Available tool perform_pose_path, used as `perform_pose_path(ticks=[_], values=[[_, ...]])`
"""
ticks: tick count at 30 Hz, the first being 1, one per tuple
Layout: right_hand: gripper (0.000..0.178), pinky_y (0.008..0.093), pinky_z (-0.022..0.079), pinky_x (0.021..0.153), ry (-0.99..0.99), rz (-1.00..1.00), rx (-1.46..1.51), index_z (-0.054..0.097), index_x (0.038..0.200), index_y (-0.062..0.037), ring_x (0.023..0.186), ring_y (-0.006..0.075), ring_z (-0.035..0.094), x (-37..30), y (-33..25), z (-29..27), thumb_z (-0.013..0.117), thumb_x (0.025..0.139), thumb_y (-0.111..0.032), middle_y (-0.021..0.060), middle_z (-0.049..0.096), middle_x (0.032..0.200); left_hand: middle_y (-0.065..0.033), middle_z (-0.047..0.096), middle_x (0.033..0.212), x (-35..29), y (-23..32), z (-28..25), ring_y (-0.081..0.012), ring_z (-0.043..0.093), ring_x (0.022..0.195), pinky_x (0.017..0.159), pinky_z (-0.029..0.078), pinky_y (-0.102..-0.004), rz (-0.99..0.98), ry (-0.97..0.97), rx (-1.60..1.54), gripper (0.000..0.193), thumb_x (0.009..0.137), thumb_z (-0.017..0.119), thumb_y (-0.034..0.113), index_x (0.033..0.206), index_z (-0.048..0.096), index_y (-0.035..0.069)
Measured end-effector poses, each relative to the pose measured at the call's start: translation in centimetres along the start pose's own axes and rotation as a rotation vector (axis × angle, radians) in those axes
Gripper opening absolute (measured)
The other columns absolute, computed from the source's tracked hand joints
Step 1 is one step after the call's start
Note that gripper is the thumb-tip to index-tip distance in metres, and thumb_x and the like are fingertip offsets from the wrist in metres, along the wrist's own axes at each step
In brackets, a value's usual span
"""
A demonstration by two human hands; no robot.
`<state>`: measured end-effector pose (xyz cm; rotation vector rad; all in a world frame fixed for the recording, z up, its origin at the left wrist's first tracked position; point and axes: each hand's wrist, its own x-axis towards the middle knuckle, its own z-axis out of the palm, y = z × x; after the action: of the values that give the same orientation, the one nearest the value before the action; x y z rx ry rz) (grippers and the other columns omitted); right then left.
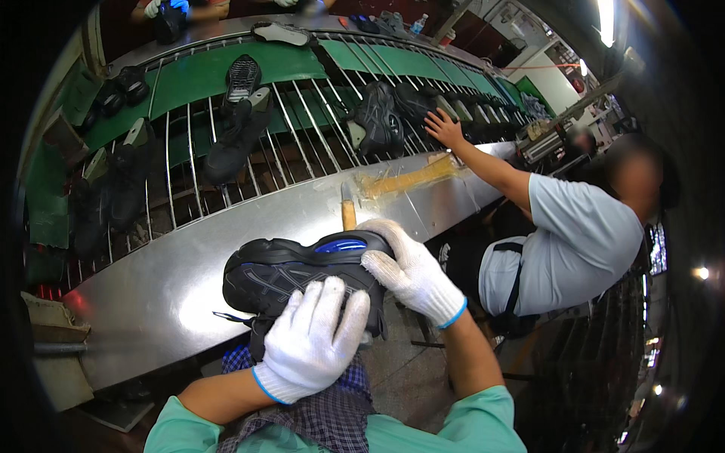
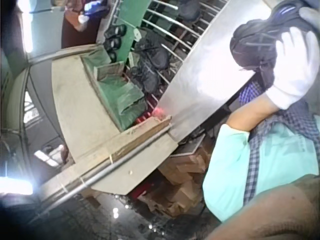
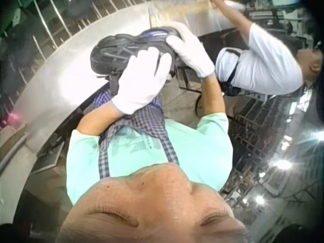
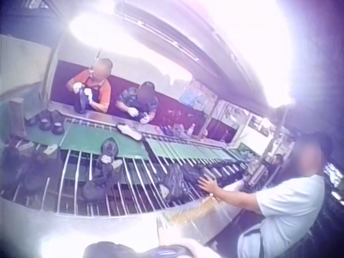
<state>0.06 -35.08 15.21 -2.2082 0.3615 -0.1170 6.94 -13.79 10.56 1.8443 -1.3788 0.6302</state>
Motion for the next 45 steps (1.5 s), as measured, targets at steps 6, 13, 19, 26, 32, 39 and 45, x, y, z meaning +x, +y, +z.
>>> perform_pose_path(ticks=[6,13,19,26,32,39,45], values=[[0.059,0.0363,0.061,0.08,-0.495,0.259,-0.338,0.062,0.141,-0.0011,0.098,0.0279,0.076,2.4,-5.3,-1.7,0.065,0.104,-0.047,0.0213,0.074,0.11,-0.0202,0.071,0.122,-2.6,0.9,-0.3,-0.0348,0.076,0.102,0.078,0.066,-0.0438,0.07,-0.048,-0.022,0.045,0.089,0.076,0.018,0.133,0.072,0.019],[0.051,0.0411,0.054,0.102,-0.383,-0.095,0.08,0.07,0.131,-0.0025,0.111,0.0331,0.072,8.4,0.8,1.6,0.055,0.107,-0.045,0.0197,0.075,0.12,-0.0193,0.067,0.127,-1.8,-4.0,-7.1,-0.0385,0.075,0.101,0.081,0.066,-0.046,-0.005,-0.038,-0.178,0.063,0.058,0.096,0.018,0.117,0.075,0.016],[0.064,0.0496,0.049,0.114,0.115,-0.073,-0.759,0.062,0.144,-0.0084,0.137,0.0435,0.056,6.6,7.3,9.0,0.078,0.084,-0.027,0.0233,0.059,0.149,-0.0171,0.066,0.124,-7.4,-12.8,-17.2,-0.0235,0.07,0.104,0.089,0.061,-0.0382,-0.676,0.224,-0.348,0.08,0.081,0.095,0.021,0.144,0.049,0.005],[0.044,0.0514,0.053,0.107,0.375,-0.06,-0.725,0.063,0.14,-0.0153,0.126,0.0437,0.062,7.0,13.4,9.9,0.072,0.098,-0.027,0.0203,0.058,0.143,-0.019,0.072,0.107,-18.7,-13.5,-21.2,-0.0276,0.076,0.096,0.085,0.062,-0.0439,-1.316,0.267,-0.433,0.075,0.084,0.094,0.036,0.134,0.053,-0.003],[0.043,0.0583,0.058,0.089,0.096,0.227,-1.103,0.055,0.14,-0.0098,0.106,0.0491,0.071,9.5,13.4,5.6,0.062,0.1,-0.023,0.0257,0.067,0.124,-0.0234,0.073,0.101,-21.9,-9.0,-14.6,-0.0417,0.075,0.091,0.083,0.061,-0.0466,-1.104,-0.202,0.189,0.074,0.081,0.086,0.061,0.114,0.065,-0.001],[0.054,0.0253,0.049,0.037,-0.327,0.42,0.588,0.051,0.145,0.0095,0.045,0.012,0.056,5.0,-4.9,13.8,0.059,0.099,-0.018,0.0067,0.062,0.075,-0.0255,0.041,0.158,-16.5,-12.0,-18.0,-0.0537,0.037,0.149,0.123,0.036,-0.0618,-0.55,-0.219,0.413,0.117,0.053,0.102,0.035,0.152,0.049,-0.001],[0.036,0.0233,0.053,0.038,-0.952,0.594,0.877,0.052,0.134,0.0079,0.046,0.0105,0.056,4.1,-12.3,23.1,0.051,0.106,-0.015,0.0041,0.059,0.075,-0.0189,0.057,0.14,-11.3,-16.1,-18.3,-0.037,0.063,0.12,0.099,0.055,-0.0473,-0.589,-0.67,0.266,0.115,0.064,0.096,0.047,0.154,0.044,-0.001]])
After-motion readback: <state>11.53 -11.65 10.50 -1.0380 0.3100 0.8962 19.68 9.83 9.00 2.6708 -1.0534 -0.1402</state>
